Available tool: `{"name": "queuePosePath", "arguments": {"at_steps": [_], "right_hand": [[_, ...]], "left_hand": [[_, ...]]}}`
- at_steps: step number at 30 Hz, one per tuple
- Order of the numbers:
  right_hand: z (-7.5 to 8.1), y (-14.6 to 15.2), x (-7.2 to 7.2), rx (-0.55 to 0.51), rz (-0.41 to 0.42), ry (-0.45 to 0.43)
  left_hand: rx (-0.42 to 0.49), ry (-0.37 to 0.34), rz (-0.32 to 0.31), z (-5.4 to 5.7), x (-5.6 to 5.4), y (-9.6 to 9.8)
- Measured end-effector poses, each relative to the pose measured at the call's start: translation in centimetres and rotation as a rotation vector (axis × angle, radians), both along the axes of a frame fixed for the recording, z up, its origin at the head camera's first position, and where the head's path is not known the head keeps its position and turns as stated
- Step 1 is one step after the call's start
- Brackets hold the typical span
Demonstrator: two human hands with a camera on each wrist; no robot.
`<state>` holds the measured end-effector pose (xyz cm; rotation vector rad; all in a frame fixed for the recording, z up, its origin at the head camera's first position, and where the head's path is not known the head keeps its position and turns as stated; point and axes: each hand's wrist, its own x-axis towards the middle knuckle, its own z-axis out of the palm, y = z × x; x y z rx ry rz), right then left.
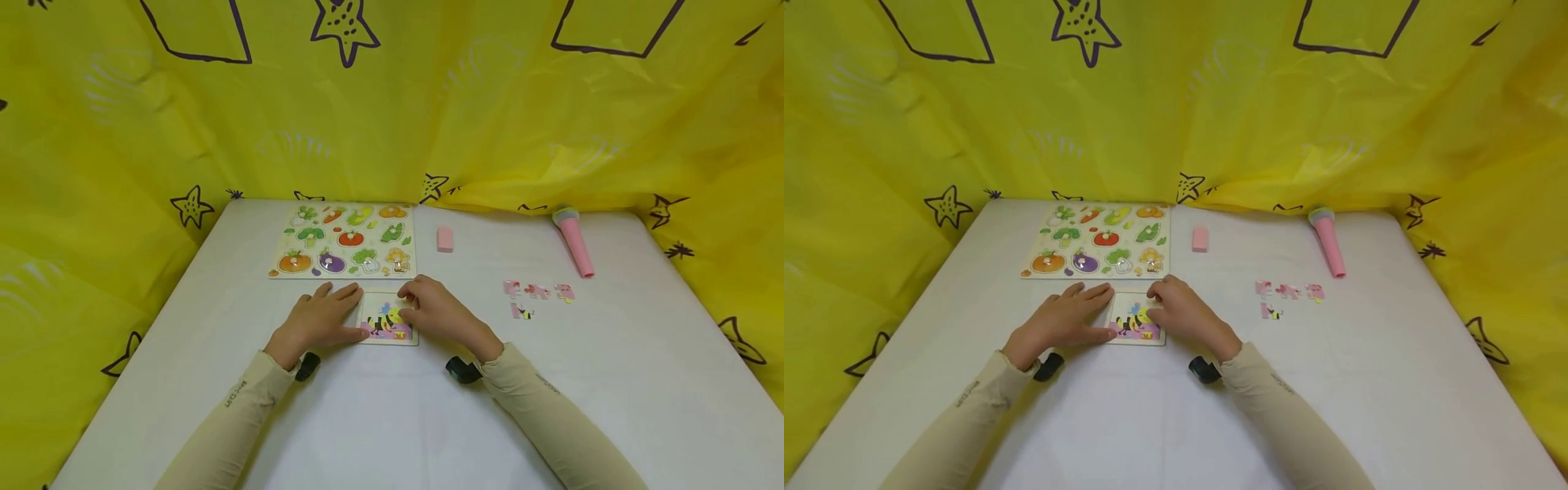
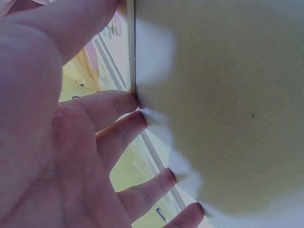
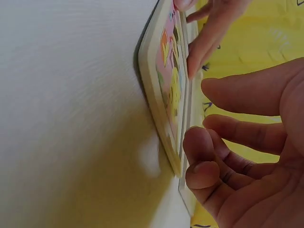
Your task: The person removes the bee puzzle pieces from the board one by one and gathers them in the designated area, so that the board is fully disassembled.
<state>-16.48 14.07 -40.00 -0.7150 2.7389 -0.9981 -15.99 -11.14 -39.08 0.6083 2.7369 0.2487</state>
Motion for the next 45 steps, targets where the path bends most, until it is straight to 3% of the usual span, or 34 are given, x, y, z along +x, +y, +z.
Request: {"name": "queuePosePath", "arguments": {"at_steps": [4,18,30,45], "right_hand": [[0.3,-0.7,-0.1,0.04,0.055,0.026],[0.4,-2.0,-0.5,0.189,0.135,-0.056],[0.1,-2.3,-0.4,0.156,0.108,-0.107],[0.1,-2.3,0.0,0.164,0.08,-0.032]], "left_hand": [[-0.002,0.011,-0.006,-0.1,-0.1,0.0],[-0.011,-0.001,0.0,0.1,0.0,0.4],[-0.025,-0.003,0.006,0.1,-0.1,0.3],[-0.03,0.002,0.001,-0.2,-0.2,0.2]]}}
